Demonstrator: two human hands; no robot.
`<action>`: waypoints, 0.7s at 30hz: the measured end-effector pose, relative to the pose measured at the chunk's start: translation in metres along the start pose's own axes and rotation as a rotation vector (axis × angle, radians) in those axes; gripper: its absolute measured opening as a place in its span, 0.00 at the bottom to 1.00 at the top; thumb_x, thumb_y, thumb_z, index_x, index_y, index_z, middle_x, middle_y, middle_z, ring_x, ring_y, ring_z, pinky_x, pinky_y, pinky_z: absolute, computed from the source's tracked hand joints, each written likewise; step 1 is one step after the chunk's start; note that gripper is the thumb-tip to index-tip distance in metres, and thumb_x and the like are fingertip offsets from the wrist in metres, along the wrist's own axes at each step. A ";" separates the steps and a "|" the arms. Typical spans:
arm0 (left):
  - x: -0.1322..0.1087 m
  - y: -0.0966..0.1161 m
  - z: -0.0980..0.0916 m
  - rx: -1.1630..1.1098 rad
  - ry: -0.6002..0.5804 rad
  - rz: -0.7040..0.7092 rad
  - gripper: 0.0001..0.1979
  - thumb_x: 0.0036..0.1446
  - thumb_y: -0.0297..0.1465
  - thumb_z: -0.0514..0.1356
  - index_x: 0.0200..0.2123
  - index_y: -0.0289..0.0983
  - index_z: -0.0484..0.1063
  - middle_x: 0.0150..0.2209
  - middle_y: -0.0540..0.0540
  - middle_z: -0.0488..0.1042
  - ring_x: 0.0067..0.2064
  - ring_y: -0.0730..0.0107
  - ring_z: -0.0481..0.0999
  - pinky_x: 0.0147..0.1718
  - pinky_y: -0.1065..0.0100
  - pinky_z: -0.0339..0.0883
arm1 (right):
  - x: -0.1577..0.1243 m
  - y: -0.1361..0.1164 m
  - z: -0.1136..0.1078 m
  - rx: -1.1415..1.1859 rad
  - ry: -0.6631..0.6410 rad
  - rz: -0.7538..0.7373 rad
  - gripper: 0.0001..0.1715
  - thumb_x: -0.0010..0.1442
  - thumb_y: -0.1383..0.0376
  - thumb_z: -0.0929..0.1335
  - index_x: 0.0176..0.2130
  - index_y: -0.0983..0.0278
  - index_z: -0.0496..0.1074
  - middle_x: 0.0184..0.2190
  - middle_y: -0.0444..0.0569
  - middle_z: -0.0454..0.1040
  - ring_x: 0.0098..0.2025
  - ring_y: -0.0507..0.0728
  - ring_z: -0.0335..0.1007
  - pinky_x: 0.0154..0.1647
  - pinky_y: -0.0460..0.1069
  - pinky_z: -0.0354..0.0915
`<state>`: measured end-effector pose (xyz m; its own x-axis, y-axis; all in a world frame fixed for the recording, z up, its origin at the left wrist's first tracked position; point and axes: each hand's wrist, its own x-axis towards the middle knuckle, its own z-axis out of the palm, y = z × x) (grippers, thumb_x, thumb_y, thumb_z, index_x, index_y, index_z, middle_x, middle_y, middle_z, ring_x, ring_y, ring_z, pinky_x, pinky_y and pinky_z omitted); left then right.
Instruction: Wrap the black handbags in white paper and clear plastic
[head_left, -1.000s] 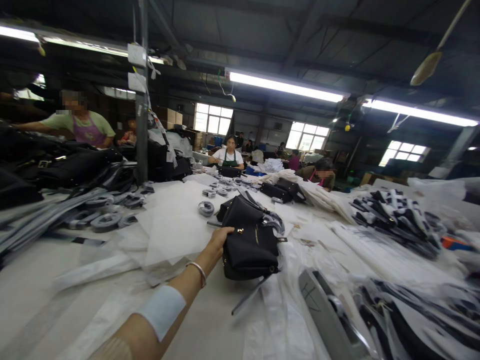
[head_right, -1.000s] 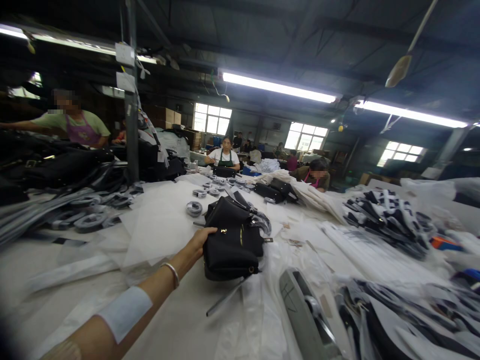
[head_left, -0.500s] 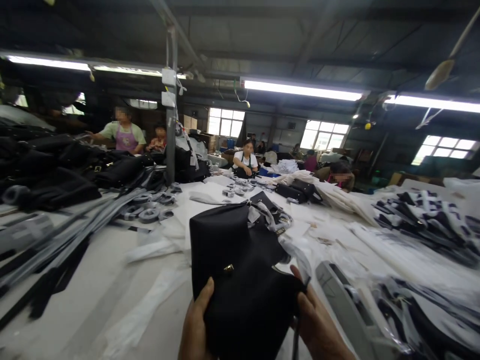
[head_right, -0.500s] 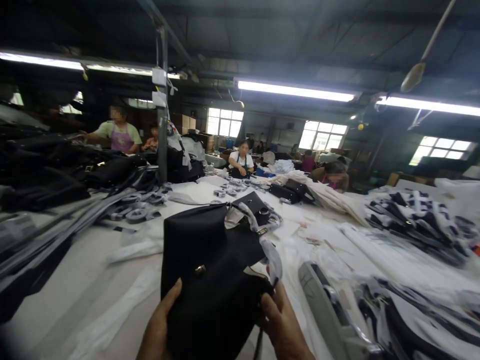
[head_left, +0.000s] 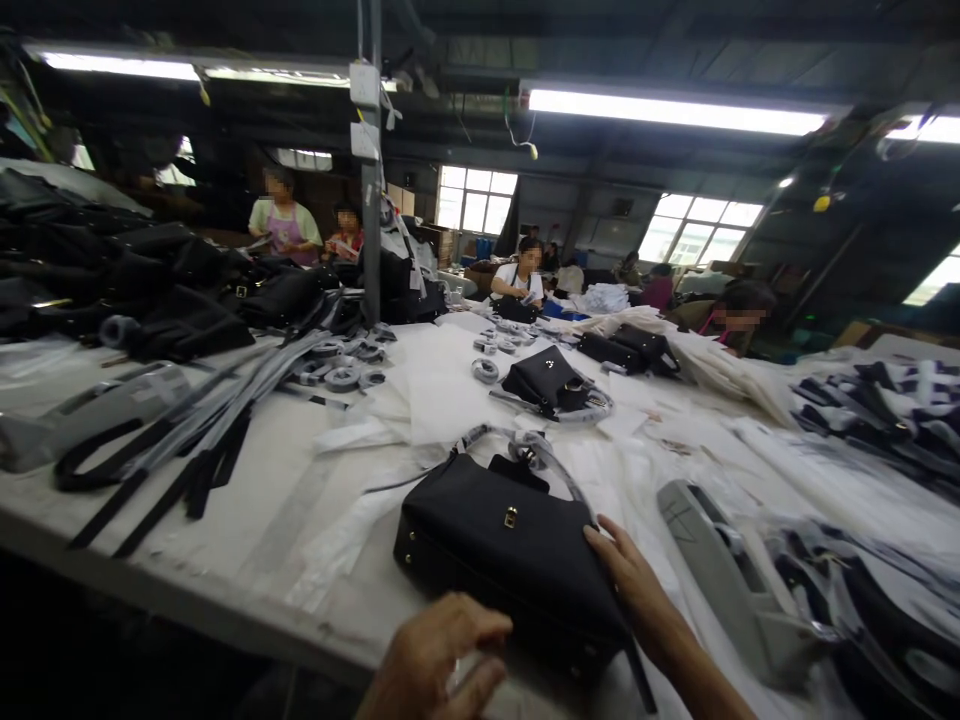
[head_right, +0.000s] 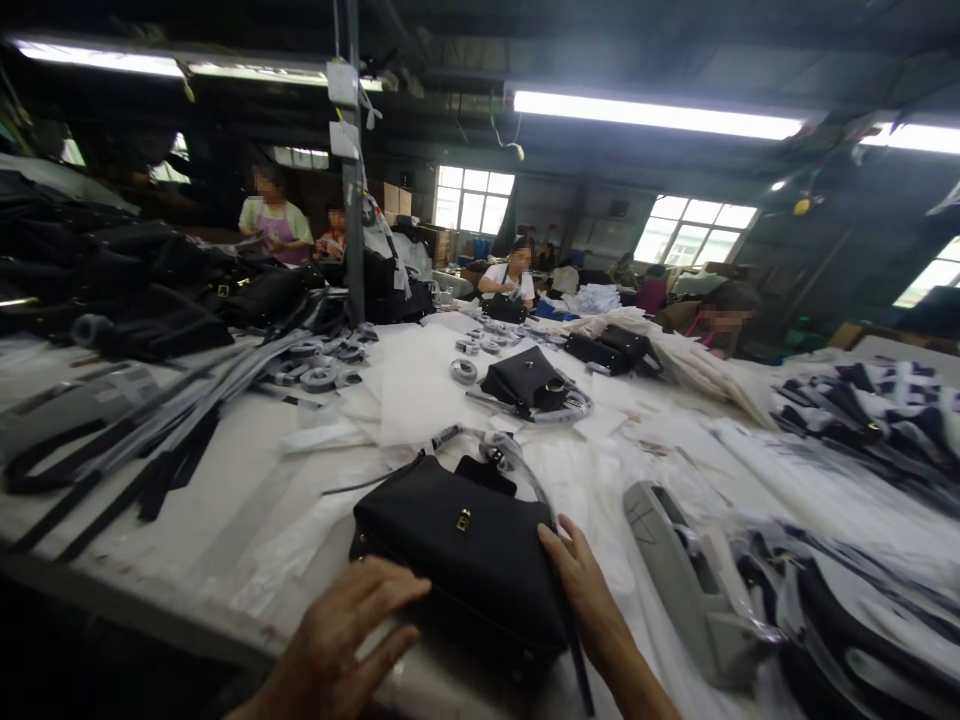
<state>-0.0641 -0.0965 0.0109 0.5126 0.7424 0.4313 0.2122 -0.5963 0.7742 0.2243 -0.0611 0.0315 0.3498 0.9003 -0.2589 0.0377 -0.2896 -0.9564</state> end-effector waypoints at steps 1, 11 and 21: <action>0.009 -0.003 -0.017 0.224 0.078 0.071 0.17 0.62 0.30 0.57 0.54 0.43 0.73 0.47 0.42 0.78 0.49 0.59 0.77 0.52 0.59 0.70 | 0.001 -0.002 0.002 0.005 -0.010 0.010 0.56 0.51 0.40 0.72 0.66 0.68 0.58 0.56 0.60 0.73 0.58 0.67 0.70 0.57 0.54 0.67; 0.045 -0.038 -0.064 0.811 0.043 0.073 0.28 0.47 0.22 0.70 0.52 0.45 0.71 0.50 0.49 0.76 0.52 0.59 0.73 0.56 0.54 0.56 | 0.042 0.005 0.016 0.117 -0.077 -0.002 0.62 0.45 0.56 0.75 0.69 0.70 0.47 0.39 0.50 0.78 0.38 0.63 0.77 0.41 0.54 0.72; 0.011 -0.016 -0.054 0.873 0.131 0.116 0.24 0.55 0.39 0.67 0.55 0.45 0.70 0.47 0.47 0.77 0.47 0.56 0.72 0.50 0.56 0.57 | 0.030 -0.028 0.006 -0.554 0.046 -0.531 0.30 0.55 0.53 0.69 0.55 0.61 0.72 0.53 0.55 0.73 0.55 0.67 0.69 0.57 0.60 0.64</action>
<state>-0.1067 -0.0626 0.0279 0.4828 0.6596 0.5761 0.7504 -0.6507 0.1162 0.2287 -0.0239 0.0494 0.1919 0.9532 0.2337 0.6710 0.0463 -0.7400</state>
